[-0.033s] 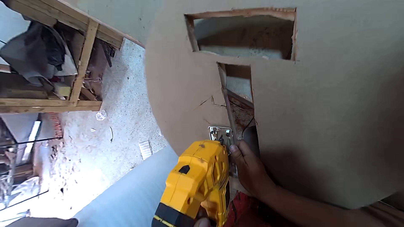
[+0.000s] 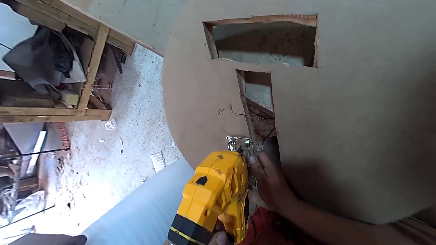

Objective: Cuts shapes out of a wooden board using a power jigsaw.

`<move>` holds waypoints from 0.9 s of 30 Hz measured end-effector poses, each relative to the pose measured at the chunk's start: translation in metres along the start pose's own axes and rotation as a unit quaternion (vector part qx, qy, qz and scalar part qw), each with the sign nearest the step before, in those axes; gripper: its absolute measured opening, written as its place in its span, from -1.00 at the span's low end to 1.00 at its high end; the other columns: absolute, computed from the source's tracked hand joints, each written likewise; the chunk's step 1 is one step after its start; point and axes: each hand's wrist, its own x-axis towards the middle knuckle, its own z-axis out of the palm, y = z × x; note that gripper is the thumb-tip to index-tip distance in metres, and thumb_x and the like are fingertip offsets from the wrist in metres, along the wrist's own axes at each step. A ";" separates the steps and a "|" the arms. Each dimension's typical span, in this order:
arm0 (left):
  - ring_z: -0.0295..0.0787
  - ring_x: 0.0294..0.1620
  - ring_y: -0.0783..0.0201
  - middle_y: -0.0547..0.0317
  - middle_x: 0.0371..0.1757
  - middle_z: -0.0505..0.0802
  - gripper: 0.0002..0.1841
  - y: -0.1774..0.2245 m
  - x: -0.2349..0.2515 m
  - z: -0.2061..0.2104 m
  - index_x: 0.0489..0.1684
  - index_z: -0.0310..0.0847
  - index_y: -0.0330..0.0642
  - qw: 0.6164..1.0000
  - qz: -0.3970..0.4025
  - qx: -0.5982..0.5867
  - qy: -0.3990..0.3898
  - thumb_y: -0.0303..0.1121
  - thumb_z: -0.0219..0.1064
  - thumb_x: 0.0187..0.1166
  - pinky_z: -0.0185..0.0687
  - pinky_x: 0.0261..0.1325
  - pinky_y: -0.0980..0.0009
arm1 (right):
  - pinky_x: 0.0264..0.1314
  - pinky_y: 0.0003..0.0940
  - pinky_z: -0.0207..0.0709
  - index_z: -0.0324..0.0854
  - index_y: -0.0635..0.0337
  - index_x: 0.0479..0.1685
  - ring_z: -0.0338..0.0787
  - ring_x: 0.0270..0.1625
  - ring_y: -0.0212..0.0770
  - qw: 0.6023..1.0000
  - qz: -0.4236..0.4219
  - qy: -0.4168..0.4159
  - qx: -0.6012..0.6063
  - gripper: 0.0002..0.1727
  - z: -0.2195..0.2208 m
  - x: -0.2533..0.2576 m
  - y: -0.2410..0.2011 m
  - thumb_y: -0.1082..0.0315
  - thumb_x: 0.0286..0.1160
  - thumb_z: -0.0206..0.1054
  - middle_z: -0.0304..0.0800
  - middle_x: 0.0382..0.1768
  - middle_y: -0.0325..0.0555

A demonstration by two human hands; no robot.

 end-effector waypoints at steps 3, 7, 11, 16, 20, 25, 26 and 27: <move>0.79 -0.50 0.23 0.15 -0.40 0.85 -0.81 0.002 0.005 -0.002 -0.15 0.65 -0.16 1.000 -0.003 0.001 -0.013 -0.29 0.51 0.51 0.80 -0.39 0.24 | -0.44 -0.41 0.57 0.53 -0.01 -0.04 0.64 -0.49 -0.39 0.980 -0.116 0.131 0.090 -0.64 0.059 0.054 0.131 -0.03 0.88 -0.05 0.57 -0.51 -0.30; 0.80 -0.49 0.24 0.16 -0.39 0.85 -0.83 0.004 0.008 -0.004 -0.14 0.67 -0.15 1.000 0.000 -0.003 -0.019 -0.31 0.50 0.51 0.80 -0.37 0.24 | -0.38 -0.36 0.60 0.53 -0.09 -0.03 0.65 -0.46 -0.36 0.988 -0.042 0.114 0.093 -0.62 0.059 0.055 0.128 -0.12 0.86 -0.05 0.58 -0.50 -0.32; 0.81 -0.46 0.27 0.14 -0.38 0.85 -0.84 0.008 0.009 -0.001 -0.15 0.64 -0.20 1.000 0.011 -0.001 0.005 -0.41 0.48 0.45 0.79 -0.33 0.31 | -0.37 -0.35 0.59 0.53 -0.06 -0.01 0.65 -0.46 -0.35 0.989 -0.047 0.108 0.088 -0.60 0.060 0.055 0.127 -0.12 0.86 -0.07 0.57 -0.49 -0.30; 0.80 -0.48 0.24 0.17 -0.39 0.84 -0.82 0.004 0.008 -0.005 -0.11 0.66 -0.18 1.000 0.014 0.002 -0.018 -0.31 0.49 0.53 0.80 -0.37 0.25 | -0.39 -0.35 0.58 0.51 -0.09 -0.04 0.65 -0.47 -0.35 0.989 -0.046 0.112 0.089 -0.61 0.061 0.054 0.126 -0.12 0.86 -0.08 0.56 -0.51 -0.32; 0.81 -0.46 0.29 0.16 -0.37 0.85 -0.86 0.011 0.010 0.003 -0.15 0.64 -0.17 1.000 0.018 -0.007 0.008 -0.44 0.47 0.45 0.80 -0.34 0.35 | -0.41 -0.36 0.55 0.50 -0.06 -0.06 0.60 -0.50 -0.34 0.989 -0.044 0.109 0.091 -0.61 0.060 0.054 0.125 -0.11 0.87 -0.08 0.51 -0.52 -0.30; 0.82 -0.44 0.27 0.12 -0.34 0.85 -0.85 0.012 0.009 0.004 -0.13 0.61 -0.19 1.000 0.018 -0.010 0.011 -0.45 0.46 0.47 0.80 -0.32 0.33 | -0.40 -0.35 0.57 0.50 -0.08 -0.06 0.62 -0.49 -0.33 0.988 -0.045 0.113 0.092 -0.60 0.060 0.054 0.126 -0.13 0.86 -0.08 0.54 -0.52 -0.30; 0.82 -0.45 0.27 0.12 -0.35 0.85 -0.85 0.013 0.009 0.004 -0.13 0.62 -0.19 1.000 0.016 -0.011 0.014 -0.46 0.46 0.46 0.80 -0.34 0.34 | -0.40 -0.34 0.57 0.50 -0.08 -0.06 0.63 -0.48 -0.33 0.988 -0.045 0.111 0.094 -0.60 0.060 0.054 0.126 -0.12 0.86 -0.08 0.54 -0.51 -0.29; 0.82 -0.46 0.27 0.12 -0.36 0.85 -0.86 0.014 0.009 0.006 -0.14 0.63 -0.18 1.000 0.014 -0.012 0.017 -0.46 0.46 0.45 0.79 -0.35 0.34 | -0.39 -0.34 0.58 0.51 -0.07 -0.06 0.64 -0.47 -0.33 0.988 -0.045 0.111 0.095 -0.60 0.059 0.054 0.126 -0.12 0.87 -0.08 0.55 -0.51 -0.29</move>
